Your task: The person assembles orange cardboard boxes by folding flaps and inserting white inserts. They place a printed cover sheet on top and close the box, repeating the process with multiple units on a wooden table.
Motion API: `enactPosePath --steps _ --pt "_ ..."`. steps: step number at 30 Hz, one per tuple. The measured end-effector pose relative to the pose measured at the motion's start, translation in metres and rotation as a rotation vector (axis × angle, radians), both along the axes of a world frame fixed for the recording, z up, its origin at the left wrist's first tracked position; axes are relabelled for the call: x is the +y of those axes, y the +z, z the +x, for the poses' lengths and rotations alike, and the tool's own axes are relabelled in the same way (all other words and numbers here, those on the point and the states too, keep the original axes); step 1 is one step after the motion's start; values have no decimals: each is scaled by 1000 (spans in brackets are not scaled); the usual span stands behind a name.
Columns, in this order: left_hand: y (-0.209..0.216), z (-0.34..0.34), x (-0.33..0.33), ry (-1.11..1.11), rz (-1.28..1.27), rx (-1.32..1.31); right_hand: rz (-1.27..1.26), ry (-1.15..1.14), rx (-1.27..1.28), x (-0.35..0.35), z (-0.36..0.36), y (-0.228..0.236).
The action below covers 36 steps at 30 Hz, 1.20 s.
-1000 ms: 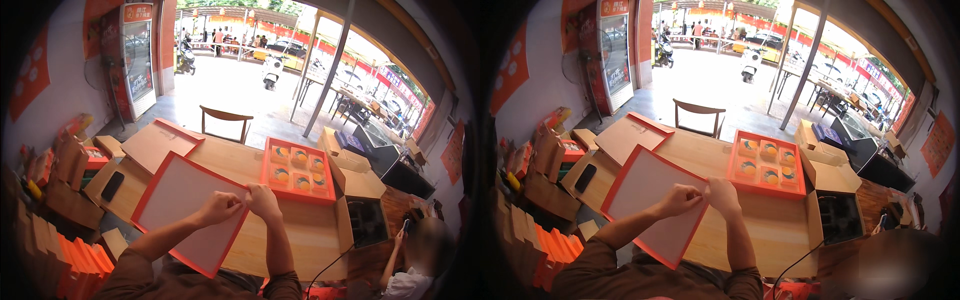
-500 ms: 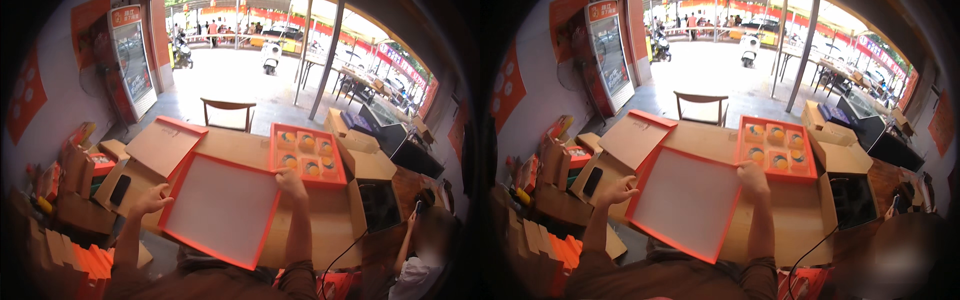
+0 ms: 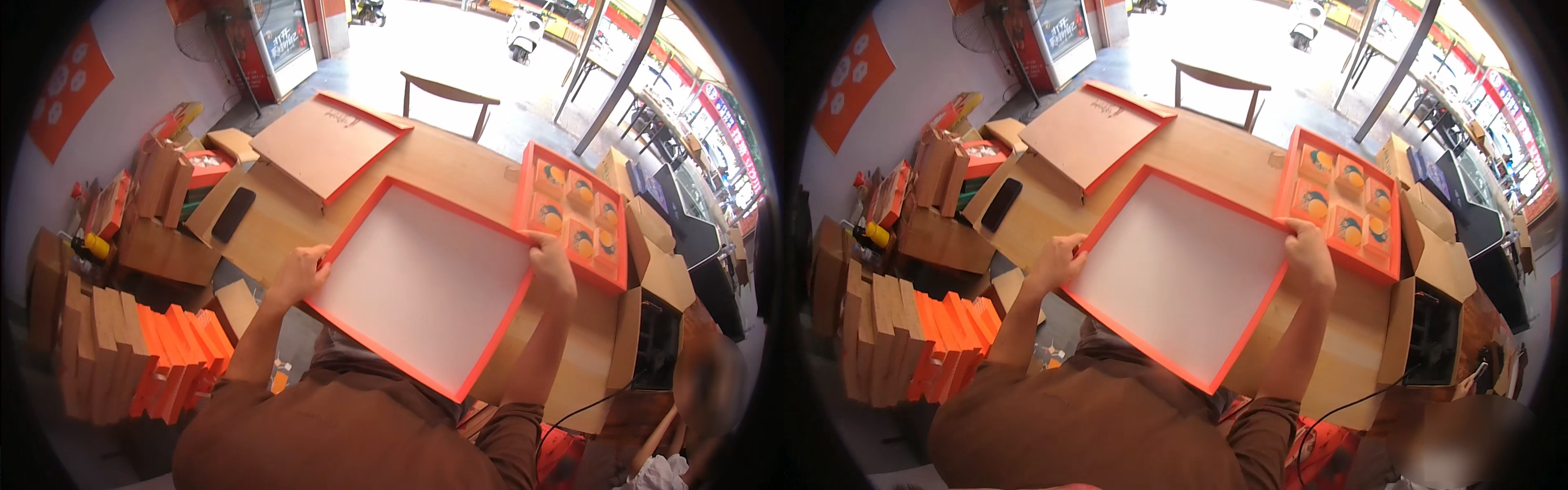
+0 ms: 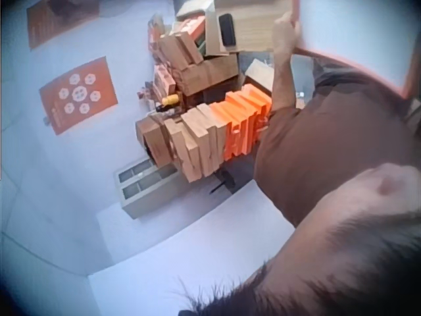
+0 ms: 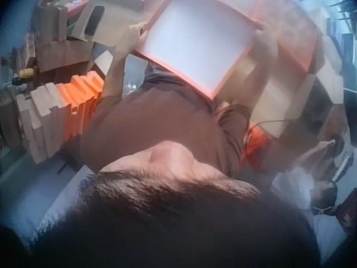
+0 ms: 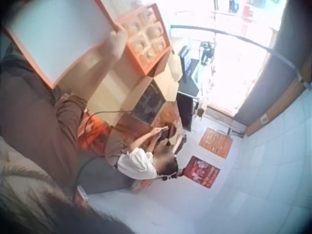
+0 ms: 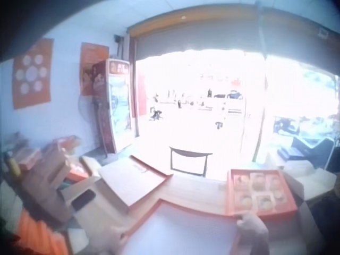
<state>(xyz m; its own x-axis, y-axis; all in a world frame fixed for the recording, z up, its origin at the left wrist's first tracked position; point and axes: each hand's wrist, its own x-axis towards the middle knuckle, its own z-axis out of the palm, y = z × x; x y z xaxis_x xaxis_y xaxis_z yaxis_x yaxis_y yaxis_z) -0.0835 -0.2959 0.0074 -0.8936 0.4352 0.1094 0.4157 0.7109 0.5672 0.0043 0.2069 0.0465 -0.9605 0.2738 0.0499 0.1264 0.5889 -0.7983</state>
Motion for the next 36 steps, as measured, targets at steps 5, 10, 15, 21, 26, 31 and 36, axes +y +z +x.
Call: enactPosePath --steps 5,10,15,21,26,31,36 --pt "17 17 -13 -4 24 -285 -184 -105 29 -15 2 24" --pt "6 31 -26 -77 -22 -242 -209 -43 118 -7 -4 9" --pt "-12 42 -24 11 233 -200 -182 -55 161 -1 -5 17" --pt "-8 22 -29 -301 613 -516 21 -212 257 2 -15 -15" --pt "-17 21 -30 -142 968 -787 -24 -246 225 -16 -22 -4" --pt "-26 22 -30 -74 935 -604 -188 -282 258 -14 -20 3" --pt "-28 19 -38 47 1012 -491 239 -389 137 10 -11 -6"
